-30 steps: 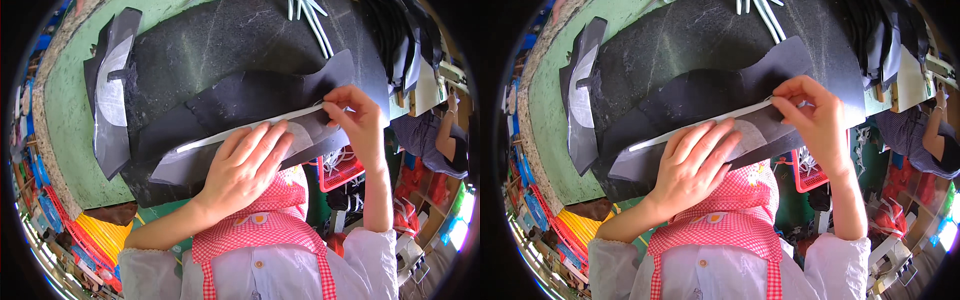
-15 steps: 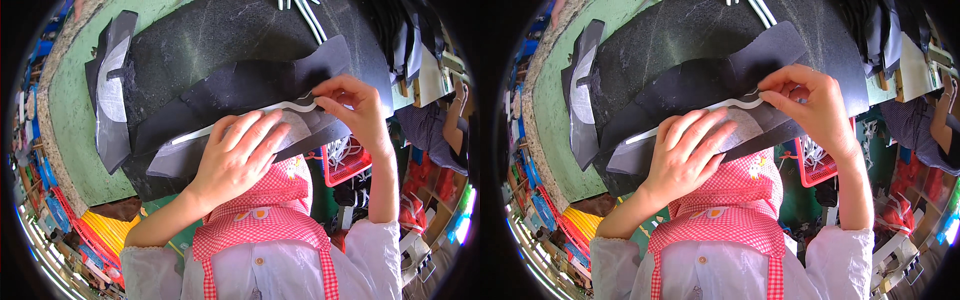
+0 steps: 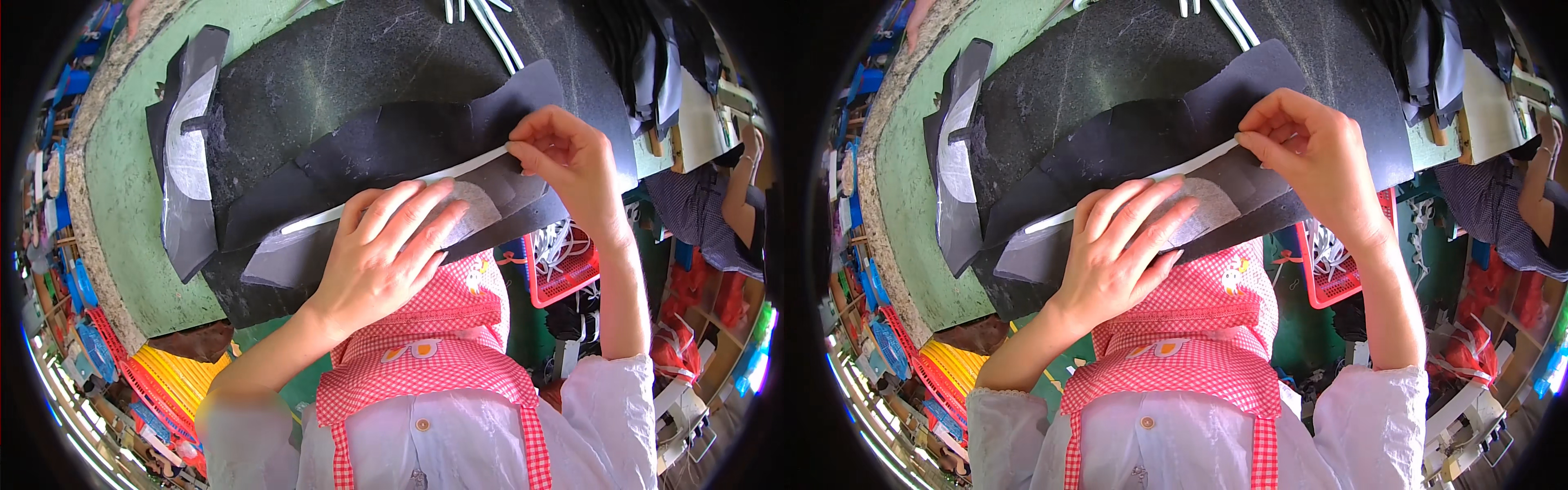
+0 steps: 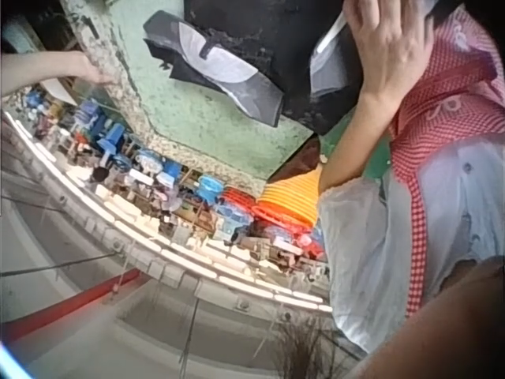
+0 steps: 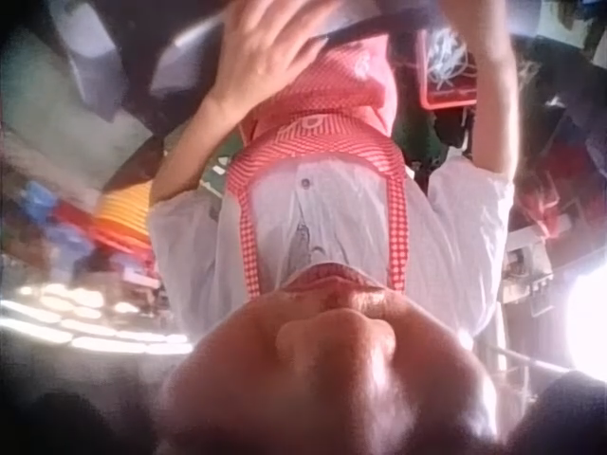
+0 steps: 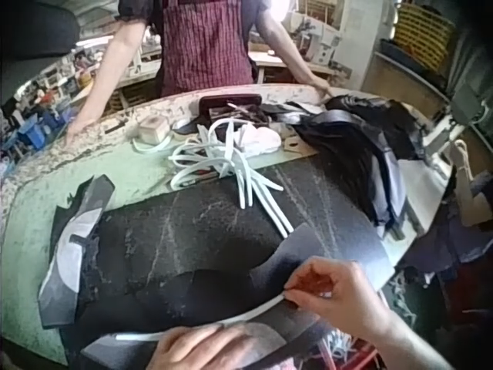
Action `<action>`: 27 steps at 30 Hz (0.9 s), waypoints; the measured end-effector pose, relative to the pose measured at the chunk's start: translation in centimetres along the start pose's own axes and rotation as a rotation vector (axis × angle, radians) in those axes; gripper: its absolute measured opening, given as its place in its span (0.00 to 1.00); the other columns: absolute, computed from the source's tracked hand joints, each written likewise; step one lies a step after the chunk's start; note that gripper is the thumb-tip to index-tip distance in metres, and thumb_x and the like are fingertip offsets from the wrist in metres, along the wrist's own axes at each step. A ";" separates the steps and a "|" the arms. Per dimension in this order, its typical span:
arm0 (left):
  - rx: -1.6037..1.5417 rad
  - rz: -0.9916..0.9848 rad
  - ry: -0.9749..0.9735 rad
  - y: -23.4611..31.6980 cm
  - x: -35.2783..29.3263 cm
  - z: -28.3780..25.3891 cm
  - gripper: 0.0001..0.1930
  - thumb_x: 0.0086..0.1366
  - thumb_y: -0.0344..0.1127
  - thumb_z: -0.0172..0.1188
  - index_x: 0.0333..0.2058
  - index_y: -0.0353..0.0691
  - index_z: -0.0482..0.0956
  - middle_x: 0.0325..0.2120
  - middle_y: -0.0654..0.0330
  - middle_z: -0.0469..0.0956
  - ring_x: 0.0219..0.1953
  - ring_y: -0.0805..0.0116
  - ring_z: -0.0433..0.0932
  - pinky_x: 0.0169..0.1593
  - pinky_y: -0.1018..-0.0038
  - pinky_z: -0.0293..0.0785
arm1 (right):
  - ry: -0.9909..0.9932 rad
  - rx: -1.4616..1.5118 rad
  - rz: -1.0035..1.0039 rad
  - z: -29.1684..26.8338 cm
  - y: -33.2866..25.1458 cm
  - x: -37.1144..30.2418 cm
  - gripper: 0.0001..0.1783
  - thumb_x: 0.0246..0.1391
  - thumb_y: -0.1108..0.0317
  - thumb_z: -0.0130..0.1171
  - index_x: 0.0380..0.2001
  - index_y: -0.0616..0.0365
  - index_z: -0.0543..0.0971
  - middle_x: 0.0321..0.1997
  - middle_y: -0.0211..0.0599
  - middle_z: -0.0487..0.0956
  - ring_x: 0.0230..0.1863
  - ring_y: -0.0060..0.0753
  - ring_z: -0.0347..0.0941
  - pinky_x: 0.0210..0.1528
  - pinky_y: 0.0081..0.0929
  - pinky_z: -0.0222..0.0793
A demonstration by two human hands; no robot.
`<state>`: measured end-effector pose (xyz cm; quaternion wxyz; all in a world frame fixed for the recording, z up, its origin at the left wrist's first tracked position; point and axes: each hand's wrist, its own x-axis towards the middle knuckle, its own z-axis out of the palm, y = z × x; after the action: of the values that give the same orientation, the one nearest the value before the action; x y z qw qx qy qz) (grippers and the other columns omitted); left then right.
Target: The recorder is applying white adhesive or reinforcement strips to the edges of black leather shoe upper components at a factory workbench.
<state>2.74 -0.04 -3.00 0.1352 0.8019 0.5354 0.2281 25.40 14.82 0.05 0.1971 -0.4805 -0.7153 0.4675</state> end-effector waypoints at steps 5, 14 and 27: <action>-0.257 -0.022 0.217 -1.4 -0.8 0.4 0.29 0.50 0.28 0.79 0.52 0.38 0.81 0.51 0.52 0.78 0.56 0.51 0.81 0.55 0.60 0.82 | 0.023 -0.293 -0.044 0.4 -0.8 0.9 0.10 0.55 0.73 0.72 0.37 0.60 0.80 0.29 0.33 0.81 0.31 0.21 0.78 0.37 0.24 0.75; -0.013 -0.041 0.016 0.7 -0.3 -3.3 0.11 0.58 0.31 0.73 0.39 0.35 0.87 0.46 0.57 0.83 0.54 0.58 0.84 0.55 0.63 0.83 | -0.006 -0.413 -0.711 4.3 -3.9 1.4 0.22 0.48 0.73 0.75 0.48 0.59 0.80 0.53 0.40 0.80 0.55 0.40 0.78 0.62 0.40 0.73; -0.158 -0.534 -0.508 -4.7 5.8 -8.1 0.21 0.47 0.33 0.78 0.43 0.45 0.86 0.39 0.63 0.80 0.53 0.59 0.77 0.60 0.58 0.68 | -0.366 -0.480 -0.416 4.4 -3.7 3.0 0.23 0.46 0.76 0.72 0.48 0.60 0.82 0.51 0.46 0.84 0.50 0.53 0.83 0.54 0.40 0.80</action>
<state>-3.30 6.90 3.05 0.3796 0.6522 0.6559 0.0193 18.93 15.00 0.63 0.0385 -0.2658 -0.9104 0.3147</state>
